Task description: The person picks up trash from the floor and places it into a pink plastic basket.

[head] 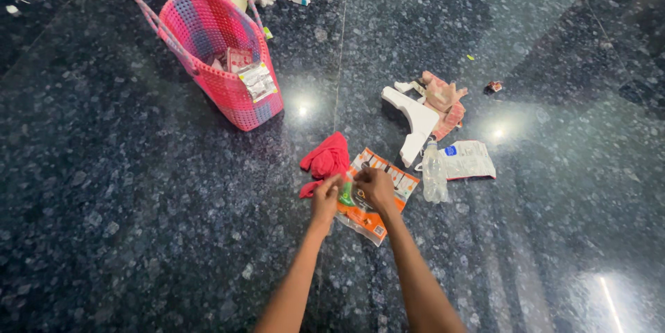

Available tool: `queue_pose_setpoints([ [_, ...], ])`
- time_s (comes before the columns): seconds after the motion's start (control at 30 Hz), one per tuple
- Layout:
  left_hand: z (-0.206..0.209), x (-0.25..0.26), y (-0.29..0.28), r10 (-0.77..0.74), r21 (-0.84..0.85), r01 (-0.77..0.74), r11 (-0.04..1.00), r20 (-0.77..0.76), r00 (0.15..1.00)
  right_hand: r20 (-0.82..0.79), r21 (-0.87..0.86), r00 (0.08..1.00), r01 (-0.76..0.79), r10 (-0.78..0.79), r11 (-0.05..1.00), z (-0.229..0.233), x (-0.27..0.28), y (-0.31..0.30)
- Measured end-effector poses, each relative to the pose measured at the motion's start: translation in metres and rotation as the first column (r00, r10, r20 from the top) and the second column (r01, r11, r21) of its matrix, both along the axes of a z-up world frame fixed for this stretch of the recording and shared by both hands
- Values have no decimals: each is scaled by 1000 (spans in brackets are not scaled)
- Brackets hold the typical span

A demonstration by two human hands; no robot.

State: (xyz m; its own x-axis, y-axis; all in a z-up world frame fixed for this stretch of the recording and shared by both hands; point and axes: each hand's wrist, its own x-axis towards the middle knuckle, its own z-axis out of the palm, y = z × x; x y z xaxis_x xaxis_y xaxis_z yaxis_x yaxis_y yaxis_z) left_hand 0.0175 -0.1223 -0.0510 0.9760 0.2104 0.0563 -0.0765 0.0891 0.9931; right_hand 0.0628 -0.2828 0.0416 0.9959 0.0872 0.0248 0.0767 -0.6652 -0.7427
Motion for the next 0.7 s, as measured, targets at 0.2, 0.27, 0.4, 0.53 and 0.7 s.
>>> queue_pose_setpoints([
  [0.2,49,-3,14,-55,-163,49,985,-35,998,-27,126,999,-43,47,991,38,-4,23],
  [0.27,56,-5,16,-37,-102,35,994,-16,999,-15,127,997,-75,77,989,38,-2,28],
  [0.4,67,-11,19,20,217,-34,976,68,998,-51,63,994,-96,99,993,41,-3,31],
  [0.53,86,-26,19,35,362,-129,923,256,966,-68,61,992,-102,106,993,42,-9,32],
  [0.7,109,-34,21,75,405,-195,894,292,953,-141,160,981,-109,132,981,46,-12,33],
])
